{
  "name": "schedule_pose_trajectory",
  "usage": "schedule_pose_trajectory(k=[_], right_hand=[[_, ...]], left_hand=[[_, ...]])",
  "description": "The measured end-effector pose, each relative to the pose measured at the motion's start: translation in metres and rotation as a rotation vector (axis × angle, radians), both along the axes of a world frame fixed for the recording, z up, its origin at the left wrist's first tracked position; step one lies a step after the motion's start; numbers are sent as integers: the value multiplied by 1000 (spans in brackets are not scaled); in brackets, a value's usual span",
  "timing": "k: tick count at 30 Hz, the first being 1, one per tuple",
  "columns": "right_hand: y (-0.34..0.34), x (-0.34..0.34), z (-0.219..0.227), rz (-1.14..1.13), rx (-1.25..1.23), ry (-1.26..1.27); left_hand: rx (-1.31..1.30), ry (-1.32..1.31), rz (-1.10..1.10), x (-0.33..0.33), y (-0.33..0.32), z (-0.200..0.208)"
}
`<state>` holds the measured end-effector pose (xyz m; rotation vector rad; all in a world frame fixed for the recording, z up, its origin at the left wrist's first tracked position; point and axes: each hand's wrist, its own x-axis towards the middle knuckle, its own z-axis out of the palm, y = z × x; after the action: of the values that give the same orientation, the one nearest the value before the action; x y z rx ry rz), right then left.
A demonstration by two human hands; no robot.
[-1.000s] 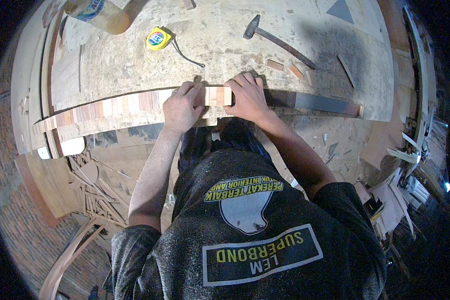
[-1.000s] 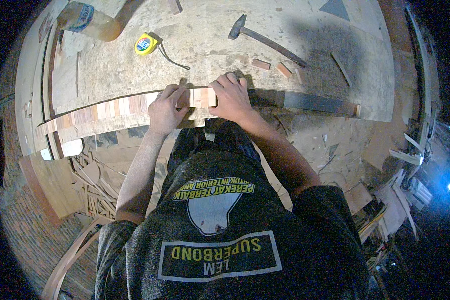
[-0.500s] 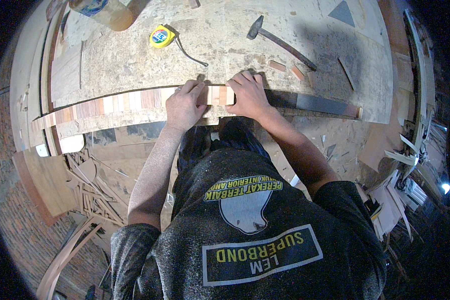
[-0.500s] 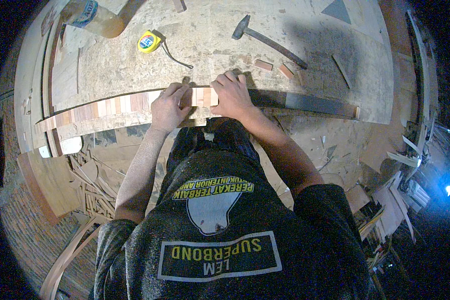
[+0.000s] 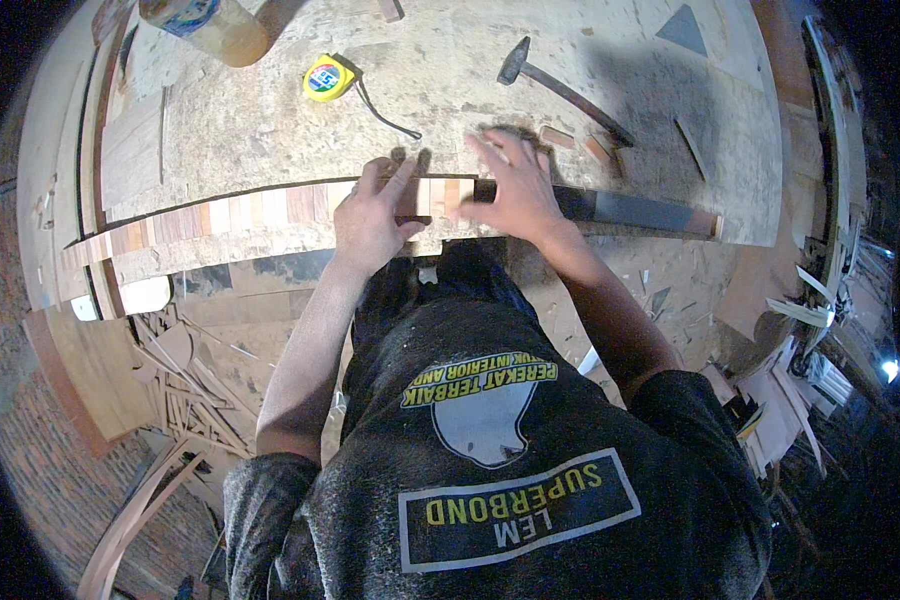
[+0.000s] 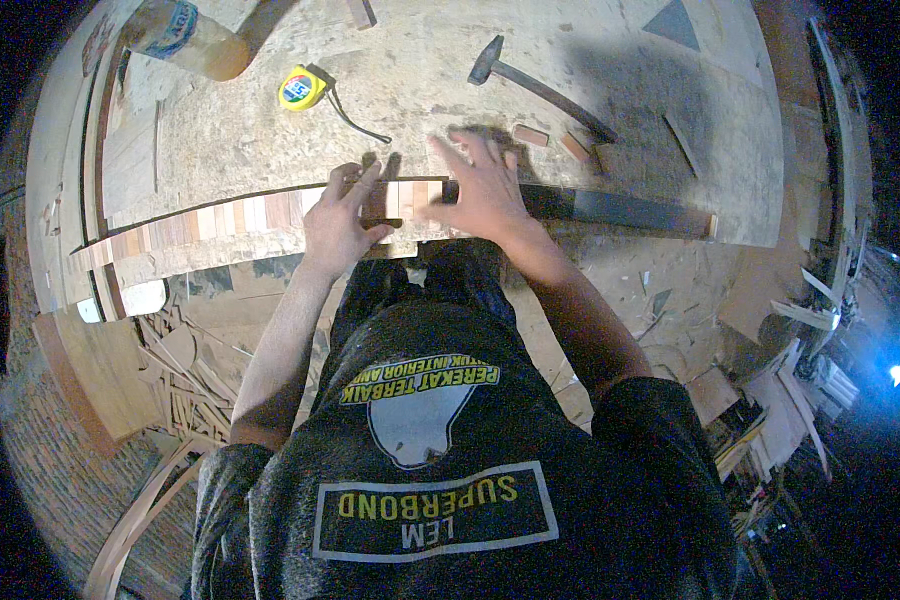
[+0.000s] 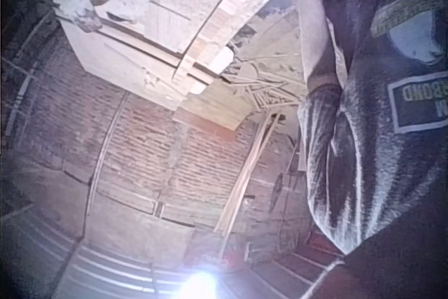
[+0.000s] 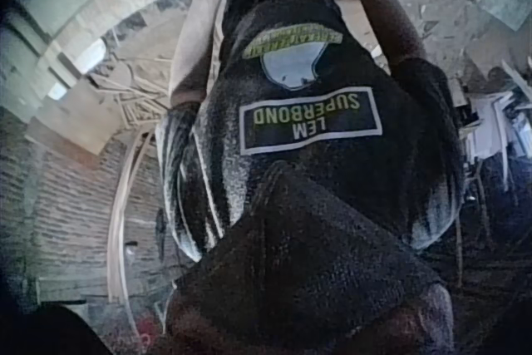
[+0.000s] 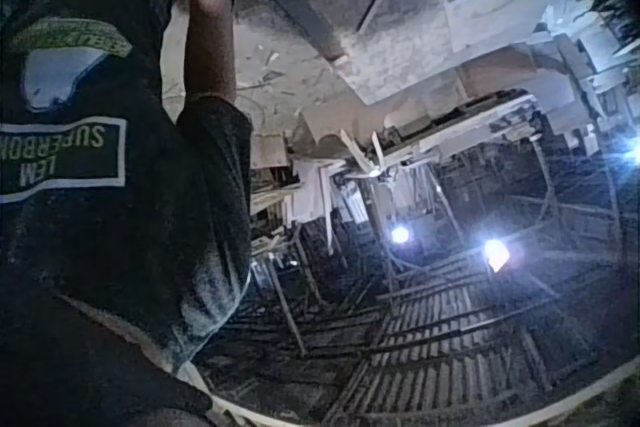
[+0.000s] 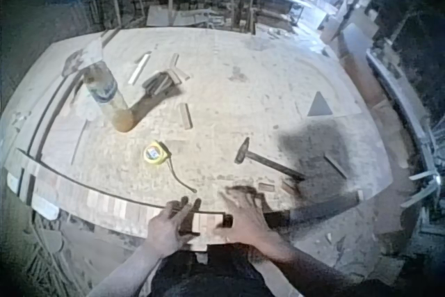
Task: The person assembles small wooden pieces by hand and with a hammer, positioning them onto a longer wooden base on a workbench.
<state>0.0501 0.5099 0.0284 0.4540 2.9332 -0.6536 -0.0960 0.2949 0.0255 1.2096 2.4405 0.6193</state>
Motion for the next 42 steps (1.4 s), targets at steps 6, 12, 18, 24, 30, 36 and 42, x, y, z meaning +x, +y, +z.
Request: schedule_pose_trajectory(k=[6, 12, 18, 24, 30, 36, 42], right_hand=[[-15, -71, 13, -140, 263, 304], [-60, -87, -71, -28, 134, 254], [-52, -86, -66, -24, 239, 117], [-46, -51, 30, -47, -273, 624], [-51, -8, 84, 226, -191, 360], [-24, 24, 70, 195, -257, 277], [5, 54, 70, 96, -308, 269]], left_hand=[[275, -119, 336, -19, -47, 21], [405, -219, 618, -42, -93, 52], [673, -1350, 745, -43, -73, 54], [738, -1927, 618, -17, -37, 45], [760, -2087, 513, 15, 0, 48], [615, -1993, 621, 48, 38, 62], [510, -1733, 459, 72, 56, 35]])
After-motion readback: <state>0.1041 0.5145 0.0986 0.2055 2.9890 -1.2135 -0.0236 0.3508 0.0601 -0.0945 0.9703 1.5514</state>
